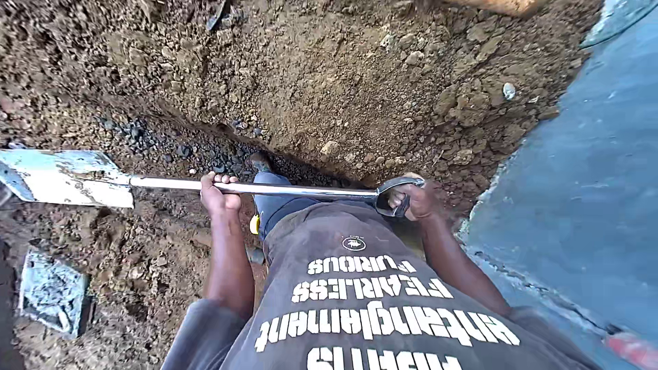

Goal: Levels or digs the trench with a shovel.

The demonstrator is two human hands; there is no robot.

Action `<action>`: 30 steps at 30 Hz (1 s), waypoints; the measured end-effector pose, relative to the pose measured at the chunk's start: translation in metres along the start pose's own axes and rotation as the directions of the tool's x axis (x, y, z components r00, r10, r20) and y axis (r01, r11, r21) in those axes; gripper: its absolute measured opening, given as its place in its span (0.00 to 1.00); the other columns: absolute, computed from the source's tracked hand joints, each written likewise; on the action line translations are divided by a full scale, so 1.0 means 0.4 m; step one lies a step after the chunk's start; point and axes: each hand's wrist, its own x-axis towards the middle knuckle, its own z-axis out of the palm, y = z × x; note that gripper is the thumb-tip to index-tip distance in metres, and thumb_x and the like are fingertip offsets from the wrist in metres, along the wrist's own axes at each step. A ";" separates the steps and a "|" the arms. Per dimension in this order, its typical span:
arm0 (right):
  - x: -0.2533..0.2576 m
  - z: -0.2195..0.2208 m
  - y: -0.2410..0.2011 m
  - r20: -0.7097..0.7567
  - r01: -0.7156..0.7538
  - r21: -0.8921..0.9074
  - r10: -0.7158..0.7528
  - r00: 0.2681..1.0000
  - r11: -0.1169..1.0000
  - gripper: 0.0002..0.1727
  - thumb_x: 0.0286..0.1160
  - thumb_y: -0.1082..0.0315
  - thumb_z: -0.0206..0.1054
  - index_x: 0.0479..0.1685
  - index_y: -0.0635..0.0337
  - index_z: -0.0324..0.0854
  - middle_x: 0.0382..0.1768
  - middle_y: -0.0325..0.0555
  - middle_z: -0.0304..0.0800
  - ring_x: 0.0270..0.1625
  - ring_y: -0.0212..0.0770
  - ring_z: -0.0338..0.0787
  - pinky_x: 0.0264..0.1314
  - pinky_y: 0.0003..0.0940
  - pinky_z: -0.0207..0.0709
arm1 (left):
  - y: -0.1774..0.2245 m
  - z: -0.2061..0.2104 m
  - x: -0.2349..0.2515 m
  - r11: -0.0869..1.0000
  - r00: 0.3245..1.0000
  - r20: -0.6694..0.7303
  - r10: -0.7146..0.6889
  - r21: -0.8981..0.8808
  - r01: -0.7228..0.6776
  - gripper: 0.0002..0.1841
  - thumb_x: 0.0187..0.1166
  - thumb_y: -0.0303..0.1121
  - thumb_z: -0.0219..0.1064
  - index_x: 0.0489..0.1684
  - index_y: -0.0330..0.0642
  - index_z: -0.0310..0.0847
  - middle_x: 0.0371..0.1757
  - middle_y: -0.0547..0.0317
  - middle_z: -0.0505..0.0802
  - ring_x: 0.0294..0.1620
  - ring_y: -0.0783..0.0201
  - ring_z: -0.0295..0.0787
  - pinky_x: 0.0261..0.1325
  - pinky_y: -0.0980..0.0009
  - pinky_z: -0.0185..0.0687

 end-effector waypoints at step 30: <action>-0.040 0.092 -0.033 0.021 -0.051 0.115 0.049 0.999 0.992 0.06 0.62 0.66 0.70 0.30 0.46 0.76 0.10 0.31 0.73 0.10 0.33 0.75 0.16 0.33 0.78 | 0.174 0.033 -0.062 0.997 0.985 -0.156 -0.072 0.030 0.078 0.05 0.82 0.33 0.59 0.36 0.53 0.69 0.22 0.66 0.76 0.20 0.67 0.76 0.31 0.66 0.85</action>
